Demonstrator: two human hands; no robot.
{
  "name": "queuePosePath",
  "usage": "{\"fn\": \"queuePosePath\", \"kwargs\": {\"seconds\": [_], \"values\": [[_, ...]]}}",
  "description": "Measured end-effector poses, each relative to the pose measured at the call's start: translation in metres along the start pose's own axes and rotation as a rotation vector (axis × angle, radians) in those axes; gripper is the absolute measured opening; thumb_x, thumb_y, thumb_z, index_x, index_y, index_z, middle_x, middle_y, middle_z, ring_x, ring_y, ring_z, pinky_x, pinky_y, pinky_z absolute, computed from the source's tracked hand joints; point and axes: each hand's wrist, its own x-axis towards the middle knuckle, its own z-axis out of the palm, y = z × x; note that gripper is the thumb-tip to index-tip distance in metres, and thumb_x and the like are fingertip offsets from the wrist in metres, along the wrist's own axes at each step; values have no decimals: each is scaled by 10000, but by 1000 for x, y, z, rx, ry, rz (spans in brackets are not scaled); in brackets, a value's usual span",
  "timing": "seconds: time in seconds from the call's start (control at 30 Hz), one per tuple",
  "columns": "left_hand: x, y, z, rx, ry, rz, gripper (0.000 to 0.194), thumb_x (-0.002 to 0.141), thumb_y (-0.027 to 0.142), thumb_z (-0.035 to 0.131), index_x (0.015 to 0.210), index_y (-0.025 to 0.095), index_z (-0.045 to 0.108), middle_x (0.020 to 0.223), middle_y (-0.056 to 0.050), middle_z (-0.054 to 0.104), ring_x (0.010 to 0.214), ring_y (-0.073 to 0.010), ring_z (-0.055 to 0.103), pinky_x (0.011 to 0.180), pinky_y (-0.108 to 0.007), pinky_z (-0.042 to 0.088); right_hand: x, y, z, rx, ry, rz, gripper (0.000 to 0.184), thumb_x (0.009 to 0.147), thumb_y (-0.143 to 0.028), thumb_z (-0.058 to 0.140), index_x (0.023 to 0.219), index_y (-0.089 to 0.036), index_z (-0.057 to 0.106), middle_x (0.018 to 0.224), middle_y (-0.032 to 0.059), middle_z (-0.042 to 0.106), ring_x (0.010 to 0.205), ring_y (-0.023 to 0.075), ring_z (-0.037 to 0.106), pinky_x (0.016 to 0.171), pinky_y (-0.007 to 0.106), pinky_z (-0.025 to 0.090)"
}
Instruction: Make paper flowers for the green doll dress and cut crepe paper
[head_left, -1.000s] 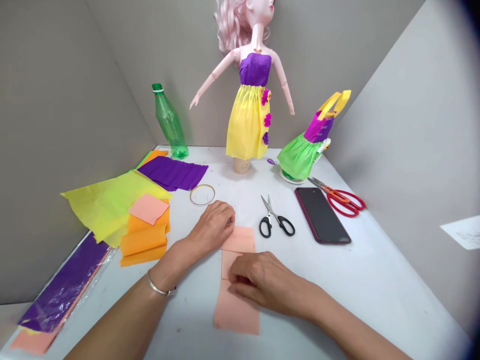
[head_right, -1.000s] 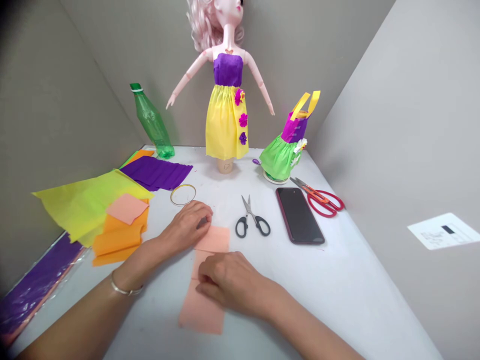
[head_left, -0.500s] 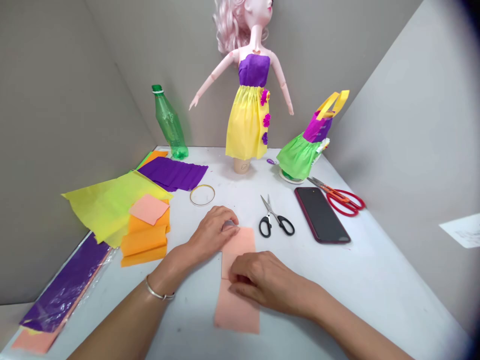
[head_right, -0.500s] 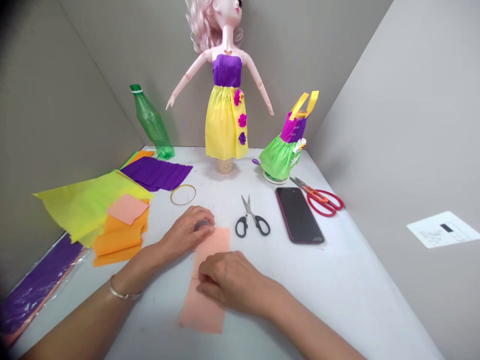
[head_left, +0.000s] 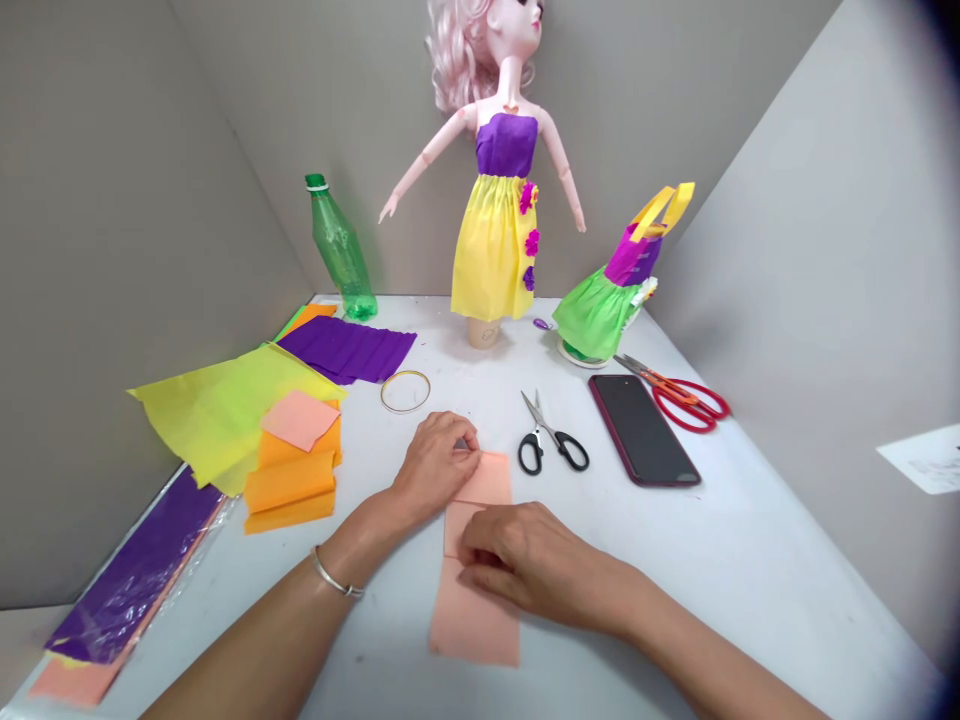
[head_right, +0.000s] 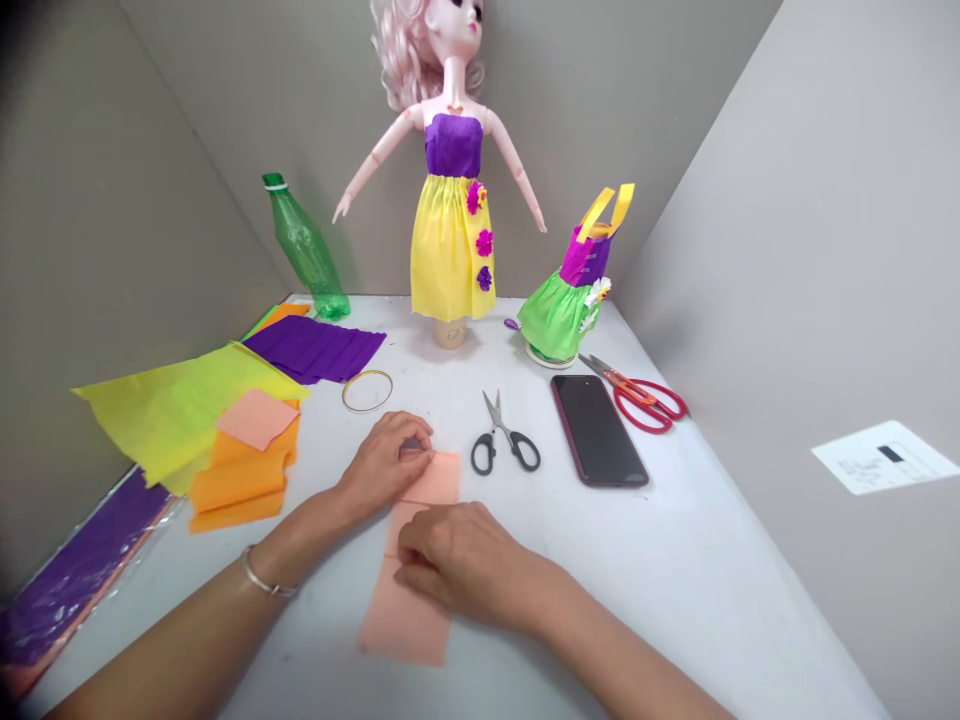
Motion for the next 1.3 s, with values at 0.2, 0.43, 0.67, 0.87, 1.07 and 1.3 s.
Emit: {"fn": "queuePosePath", "kwargs": {"seconds": [0.2,0.43,0.67,0.87,1.07,1.3], "values": [[0,3,8,43,37,-29,150,745,68,585,749,215,556,943,-24,632,1014,-235,526,964,-420,401,-3,4,-3,37,-1,-5,100,894,-214,581,807,-194,626,792,-19,674,676,113,544,612,219,353],[-12,8,-24,-25,-141,92,160,812,109,553,923,223,543,994,-23,576,1004,-206,511,876,-346,439,-9,22,-33,72,217,218,153,924,-231,531,791,-219,607,733,-39,619,644,114,512,588,229,337],[-36,13,-45,90,-412,219,201,813,30,468,894,214,479,957,-19,533,927,-187,490,793,-311,444,-8,39,-36,-5,314,225,133,939,-224,519,886,-237,641,854,-18,675,750,143,581,662,250,373],[-35,11,-32,223,-336,308,171,887,45,425,922,196,498,1020,-61,560,952,-211,510,845,-357,446,-8,43,-38,-27,332,253,149,936,-223,510,881,-228,648,850,-8,679,748,151,586,661,259,384],[-35,11,-30,160,-250,362,168,932,69,413,961,202,512,1053,-59,574,987,-209,508,857,-354,444,-8,48,-41,-44,366,292,171,933,-242,501,875,-228,661,847,0,685,755,158,592,661,267,391],[-37,11,-25,142,-294,321,169,933,58,414,918,200,504,1029,-49,577,985,-200,517,856,-339,457,-4,50,-35,-68,441,250,161,939,-200,508,901,-220,663,889,13,657,792,159,585,681,268,411]]}}
